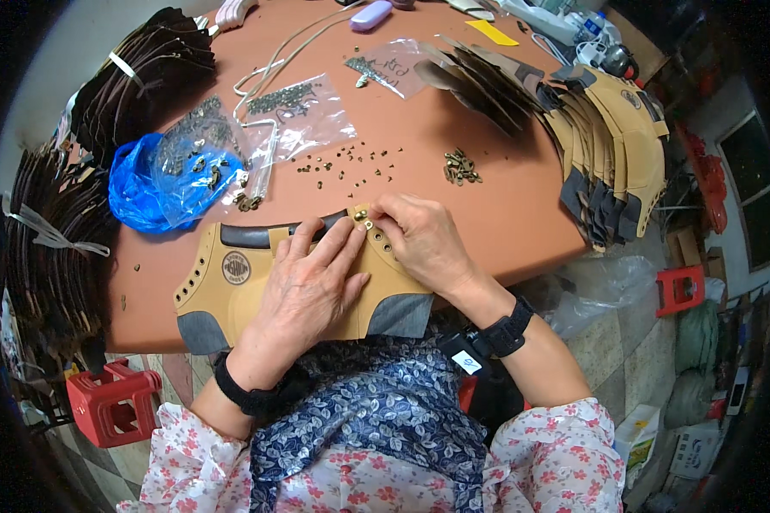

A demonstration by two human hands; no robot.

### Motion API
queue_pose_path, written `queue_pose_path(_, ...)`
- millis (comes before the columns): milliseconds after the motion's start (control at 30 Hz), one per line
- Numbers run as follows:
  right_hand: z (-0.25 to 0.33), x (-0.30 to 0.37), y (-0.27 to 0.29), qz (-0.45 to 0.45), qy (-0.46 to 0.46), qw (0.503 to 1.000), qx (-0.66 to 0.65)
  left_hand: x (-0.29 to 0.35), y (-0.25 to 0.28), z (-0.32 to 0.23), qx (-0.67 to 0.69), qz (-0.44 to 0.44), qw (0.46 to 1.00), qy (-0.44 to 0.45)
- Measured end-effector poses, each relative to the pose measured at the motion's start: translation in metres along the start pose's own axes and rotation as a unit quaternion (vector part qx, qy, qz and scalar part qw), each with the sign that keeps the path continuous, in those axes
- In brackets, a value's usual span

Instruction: The recorder manually inserts metal eyelets into pre-punched holes on shoe upper components at a manufacturing workstation.

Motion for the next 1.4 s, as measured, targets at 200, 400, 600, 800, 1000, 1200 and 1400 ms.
queue_pose_path(200,0.004,-0.001,-0.004,-0.006,0.008,1.000,-0.001,0.001,0.000,0.001,-0.001,0.000,1.000,-0.002)
queue_pose_path(400,0.003,-0.001,-0.008,-0.024,0.074,0.996,0.050,0.000,0.000,0.001,0.007,0.002,1.000,0.001)
queue_pose_path(600,0.001,0.000,-0.006,-0.007,0.071,0.997,0.026,0.001,-0.002,0.001,0.006,-0.002,1.000,0.002)
queue_pose_path(800,0.000,0.001,-0.006,-0.018,0.001,0.999,-0.040,0.001,-0.001,0.001,0.014,0.000,1.000,0.004)
queue_pose_path(1000,0.001,-0.004,-0.002,0.020,-0.043,0.997,-0.065,0.001,0.000,0.001,0.012,0.004,1.000,0.003)
queue_pose_path(1200,0.001,-0.003,0.003,0.034,-0.064,0.993,-0.089,0.001,-0.001,0.001,0.011,0.003,1.000,0.005)
queue_pose_path(1400,0.001,0.000,0.002,0.013,-0.026,0.998,-0.055,0.001,-0.001,0.001,0.003,-0.001,1.000,0.002)
Point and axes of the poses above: each hand's wrist, its own x-axis away from the middle knuckle, its own y-axis out of the back of the hand, z = x × y, the point moved 1 cm from there along -x, towards the middle knuckle
